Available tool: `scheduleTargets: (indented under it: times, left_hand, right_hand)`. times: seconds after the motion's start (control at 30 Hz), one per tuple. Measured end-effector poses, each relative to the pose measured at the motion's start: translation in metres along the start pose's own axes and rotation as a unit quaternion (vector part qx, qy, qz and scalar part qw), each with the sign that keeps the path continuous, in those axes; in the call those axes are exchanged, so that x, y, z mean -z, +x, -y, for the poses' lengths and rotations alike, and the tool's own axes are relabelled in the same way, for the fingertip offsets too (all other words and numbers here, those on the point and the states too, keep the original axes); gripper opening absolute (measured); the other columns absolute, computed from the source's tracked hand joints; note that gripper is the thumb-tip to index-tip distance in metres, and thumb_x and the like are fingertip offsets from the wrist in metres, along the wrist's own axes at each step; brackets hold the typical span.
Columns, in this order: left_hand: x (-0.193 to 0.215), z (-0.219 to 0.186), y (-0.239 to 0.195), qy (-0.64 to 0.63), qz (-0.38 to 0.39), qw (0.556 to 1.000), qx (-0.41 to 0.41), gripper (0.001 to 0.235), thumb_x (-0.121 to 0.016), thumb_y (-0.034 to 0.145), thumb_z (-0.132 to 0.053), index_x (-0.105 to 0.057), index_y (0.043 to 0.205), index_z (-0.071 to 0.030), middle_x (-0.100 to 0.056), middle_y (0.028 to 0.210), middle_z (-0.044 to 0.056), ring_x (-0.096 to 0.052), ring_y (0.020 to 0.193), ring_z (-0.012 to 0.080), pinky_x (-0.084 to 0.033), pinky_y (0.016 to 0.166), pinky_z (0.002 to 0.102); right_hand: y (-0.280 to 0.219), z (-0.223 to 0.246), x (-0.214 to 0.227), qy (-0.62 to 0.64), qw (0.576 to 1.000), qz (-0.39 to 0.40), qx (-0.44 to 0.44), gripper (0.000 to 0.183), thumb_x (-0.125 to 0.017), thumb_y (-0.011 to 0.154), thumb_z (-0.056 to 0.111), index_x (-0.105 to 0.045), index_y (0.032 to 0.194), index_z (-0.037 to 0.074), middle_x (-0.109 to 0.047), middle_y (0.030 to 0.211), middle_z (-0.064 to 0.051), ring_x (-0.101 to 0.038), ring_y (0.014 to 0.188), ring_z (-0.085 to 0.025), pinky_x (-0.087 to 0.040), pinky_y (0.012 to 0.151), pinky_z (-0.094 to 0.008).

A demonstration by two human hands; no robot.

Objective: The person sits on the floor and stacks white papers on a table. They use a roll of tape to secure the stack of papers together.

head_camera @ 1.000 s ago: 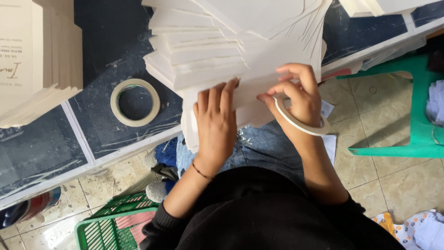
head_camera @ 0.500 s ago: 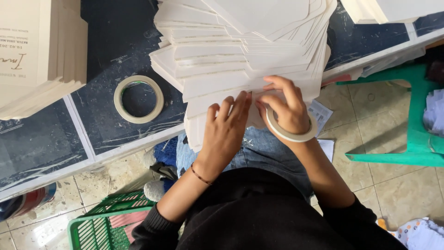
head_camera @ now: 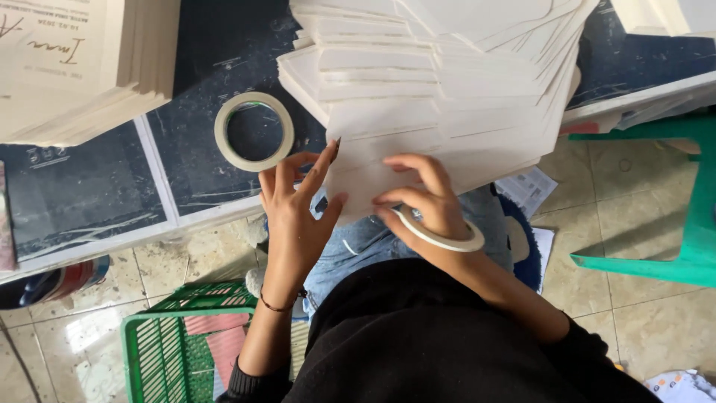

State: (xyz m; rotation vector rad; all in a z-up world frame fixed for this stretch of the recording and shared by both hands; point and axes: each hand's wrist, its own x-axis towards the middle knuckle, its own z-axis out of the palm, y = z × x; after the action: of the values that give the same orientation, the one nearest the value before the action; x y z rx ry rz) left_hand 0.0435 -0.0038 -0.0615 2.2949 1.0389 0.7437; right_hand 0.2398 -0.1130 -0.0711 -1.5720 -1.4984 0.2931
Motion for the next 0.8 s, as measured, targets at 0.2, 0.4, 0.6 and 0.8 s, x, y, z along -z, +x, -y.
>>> scheduleTargets:
  times: [0.2,0.4,0.6,0.8]
  left_hand:
    - [-0.005,0.007,-0.020,-0.086,0.009,0.995,0.058,0.080,-0.090,0.088,-0.008,-0.061,0.161,-0.023,-0.061,0.133,0.010,-0.046,0.112,0.0307,-0.039,0.099,0.047]
    - [-0.019,0.015,-0.028,-0.087,0.005,0.993,0.075,0.085,-0.094,0.089,-0.018,-0.056,0.165,-0.025,-0.057,0.140,0.009,-0.042,0.114,0.0290,-0.036,0.105,0.050]
    - [-0.018,0.005,-0.028,-0.044,0.009,0.996,0.080,0.084,-0.093,0.090,-0.018,-0.056,0.165,-0.024,-0.055,0.141,0.008,-0.041,0.114,0.0292,-0.035,0.101,0.048]
    - [-0.030,-0.028,-0.011,0.056,0.000,0.998,0.032,0.087,-0.095,0.084,-0.016,-0.059,0.162,-0.023,-0.053,0.140,0.011,-0.041,0.113,0.0329,-0.037,0.091,0.048]
  right_hand:
    - [-0.001,0.007,-0.026,-0.041,0.999,0.025,-0.006,0.014,-0.088,0.085,0.009,-0.078,0.093,0.017,-0.065,0.138,-0.003,-0.066,0.122,-0.029,-0.046,0.097,-0.044]
    - [-0.006,-0.010,-0.025,-0.067,0.997,0.013,0.028,0.016,-0.090,0.089,0.015,-0.078,0.099,0.011,-0.064,0.145,-0.011,-0.069,0.120,-0.031,-0.055,0.099,-0.042]
    - [0.000,-0.020,0.061,-0.059,0.997,-0.017,-0.037,0.017,-0.091,0.090,0.005,-0.075,0.091,0.001,-0.062,0.143,-0.017,-0.072,0.116,-0.038,-0.060,0.099,-0.043]
    - [-0.006,-0.041,0.072,-0.107,0.990,-0.051,-0.081,0.020,-0.095,0.086,0.001,-0.075,0.088,0.001,-0.062,0.140,-0.012,-0.073,0.116,-0.034,-0.059,0.100,-0.042]
